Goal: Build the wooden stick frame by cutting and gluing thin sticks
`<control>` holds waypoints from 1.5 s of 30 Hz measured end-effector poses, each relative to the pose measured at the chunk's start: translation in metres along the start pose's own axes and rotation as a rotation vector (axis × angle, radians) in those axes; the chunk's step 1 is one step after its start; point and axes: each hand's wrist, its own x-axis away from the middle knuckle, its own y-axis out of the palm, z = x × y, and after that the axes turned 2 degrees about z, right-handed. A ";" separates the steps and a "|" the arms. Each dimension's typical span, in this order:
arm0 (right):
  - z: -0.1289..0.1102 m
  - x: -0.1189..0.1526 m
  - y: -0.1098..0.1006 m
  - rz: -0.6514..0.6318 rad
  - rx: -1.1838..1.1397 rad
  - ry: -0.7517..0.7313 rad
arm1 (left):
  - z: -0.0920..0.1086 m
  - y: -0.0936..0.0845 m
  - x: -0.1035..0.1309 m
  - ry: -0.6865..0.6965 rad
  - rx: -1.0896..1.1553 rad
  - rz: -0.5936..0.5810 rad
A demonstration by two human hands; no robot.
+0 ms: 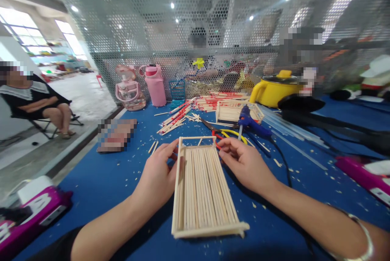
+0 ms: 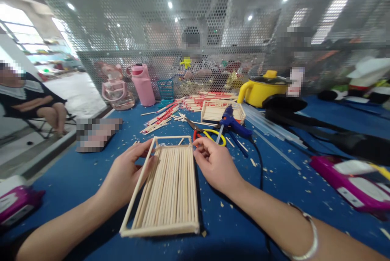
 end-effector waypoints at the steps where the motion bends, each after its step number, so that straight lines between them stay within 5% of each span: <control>1: 0.001 0.000 0.000 -0.001 -0.008 0.009 | 0.000 0.000 0.000 0.003 0.013 -0.001; 18: -0.006 -0.002 -0.004 -0.052 -0.020 0.052 | 0.001 0.000 -0.002 -0.076 0.071 -0.060; 30: -0.011 0.004 -0.003 -0.079 -0.134 0.235 | -0.005 -0.001 0.001 -0.170 0.047 -0.080; 45: -0.002 0.003 -0.005 -0.103 -0.133 0.151 | -0.010 -0.005 -0.007 -0.032 -0.034 0.012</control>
